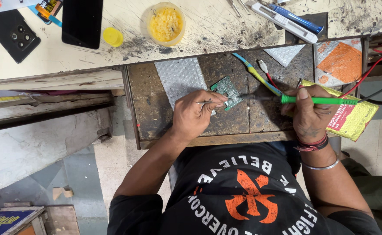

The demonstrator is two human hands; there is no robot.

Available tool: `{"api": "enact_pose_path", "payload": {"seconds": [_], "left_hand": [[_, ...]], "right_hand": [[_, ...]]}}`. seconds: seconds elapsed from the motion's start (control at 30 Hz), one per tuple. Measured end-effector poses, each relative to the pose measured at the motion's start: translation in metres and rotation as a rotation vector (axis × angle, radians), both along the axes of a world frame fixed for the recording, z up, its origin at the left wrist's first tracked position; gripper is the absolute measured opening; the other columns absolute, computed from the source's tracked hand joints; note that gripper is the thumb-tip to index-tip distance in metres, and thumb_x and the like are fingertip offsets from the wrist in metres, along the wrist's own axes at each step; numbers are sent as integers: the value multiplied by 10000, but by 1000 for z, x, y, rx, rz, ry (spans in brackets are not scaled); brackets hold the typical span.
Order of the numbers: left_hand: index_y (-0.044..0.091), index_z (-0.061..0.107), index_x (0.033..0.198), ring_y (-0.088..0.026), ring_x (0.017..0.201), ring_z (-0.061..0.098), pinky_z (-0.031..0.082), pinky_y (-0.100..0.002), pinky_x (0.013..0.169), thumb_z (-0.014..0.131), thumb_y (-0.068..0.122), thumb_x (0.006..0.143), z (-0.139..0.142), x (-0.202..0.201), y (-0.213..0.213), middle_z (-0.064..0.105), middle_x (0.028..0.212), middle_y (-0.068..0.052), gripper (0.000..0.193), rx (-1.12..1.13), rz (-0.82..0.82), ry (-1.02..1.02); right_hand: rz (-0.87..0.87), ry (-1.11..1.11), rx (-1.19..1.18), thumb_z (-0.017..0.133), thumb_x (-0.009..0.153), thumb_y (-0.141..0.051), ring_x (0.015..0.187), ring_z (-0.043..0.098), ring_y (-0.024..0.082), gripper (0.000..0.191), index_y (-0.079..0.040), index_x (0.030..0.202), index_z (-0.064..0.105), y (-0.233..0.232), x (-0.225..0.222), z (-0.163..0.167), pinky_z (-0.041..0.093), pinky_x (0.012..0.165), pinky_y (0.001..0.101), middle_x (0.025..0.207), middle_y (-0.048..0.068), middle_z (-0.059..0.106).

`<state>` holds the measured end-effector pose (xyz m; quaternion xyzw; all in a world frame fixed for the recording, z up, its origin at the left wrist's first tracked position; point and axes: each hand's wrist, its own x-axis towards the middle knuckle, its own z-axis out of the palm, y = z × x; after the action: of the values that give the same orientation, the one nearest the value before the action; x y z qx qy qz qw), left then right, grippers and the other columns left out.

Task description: The person holds a small green circuit board on the workbench with tweezers in one hand and a soldering iron in the other, soldering components onto the board. They briefly dip the soldering iron or wire into a small yellow flux container, then resume soldering joints on the board for the rest of the clip.

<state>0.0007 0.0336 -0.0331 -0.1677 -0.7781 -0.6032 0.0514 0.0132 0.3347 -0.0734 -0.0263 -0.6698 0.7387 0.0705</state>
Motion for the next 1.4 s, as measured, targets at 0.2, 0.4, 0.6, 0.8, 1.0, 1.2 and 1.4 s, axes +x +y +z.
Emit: {"api": "enact_pose_path", "payload": {"seconds": [0.2, 0.4, 0.6, 0.8, 1.0, 1.2, 1.4], "left_hand": [[19, 629, 992, -187, 938, 797, 676, -299, 806, 653, 58, 1030, -3, -1, 1, 774, 1039, -98, 59, 23, -3, -2], [7, 618, 1002, -191, 946, 794, 678, -303, 812, 644, 76, 1038, -4, 0, 2, 769, 1047, -108, 82, 62, -6, -5], [20, 613, 1001, -195, 954, 797, 682, -303, 818, 642, 80, 1048, -5, 0, 1, 771, 1049, -104, 81, 39, -7, -10], [24, 625, 1014, -198, 979, 791, 679, -308, 825, 654, 86, 1037, -5, -2, 0, 772, 1051, -90, 72, 6, 3, 47], [21, 628, 1012, -200, 985, 792, 685, -308, 827, 648, 79, 1041, -4, 0, 2, 770, 1059, -91, 68, 31, -5, -4], [13, 627, 1014, -197, 977, 794, 683, -307, 829, 642, 69, 1043, -3, -1, 1, 770, 1058, -100, 65, 48, -4, -11], [8, 637, 1011, -197, 968, 795, 680, -306, 827, 651, 43, 1030, -3, 1, 1, 775, 1054, -109, 42, 39, -3, -24]], "right_hand": [[-6, 0, -29, 587, 1153, -132, 556, 611, 159, 216, 11, 993, 606, 1, 0, -2, 502, 516, 263, 868, 158, 691], [1, 33, -44, 590, 1160, -129, 580, 609, 161, 258, 18, 948, 597, 2, 0, -4, 508, 534, 267, 886, 162, 686], [6, 43, -34, 587, 1167, -140, 564, 595, 155, 280, 23, 940, 599, 0, 0, -2, 486, 532, 258, 860, 163, 689], [-21, 27, -35, 597, 1160, -141, 561, 594, 151, 237, 4, 972, 589, 0, 1, -1, 488, 515, 254, 858, 152, 673], [-26, 30, -22, 602, 1156, -142, 552, 585, 147, 289, 14, 914, 580, -1, 1, 0, 484, 513, 254, 859, 157, 684], [-30, 27, -11, 606, 1165, -150, 562, 581, 147, 302, 12, 912, 586, -1, 2, 3, 477, 522, 255, 841, 155, 678], [-36, 48, -14, 607, 1169, -162, 556, 575, 147, 312, 17, 914, 586, -3, 1, 2, 474, 517, 253, 833, 150, 671]]}}
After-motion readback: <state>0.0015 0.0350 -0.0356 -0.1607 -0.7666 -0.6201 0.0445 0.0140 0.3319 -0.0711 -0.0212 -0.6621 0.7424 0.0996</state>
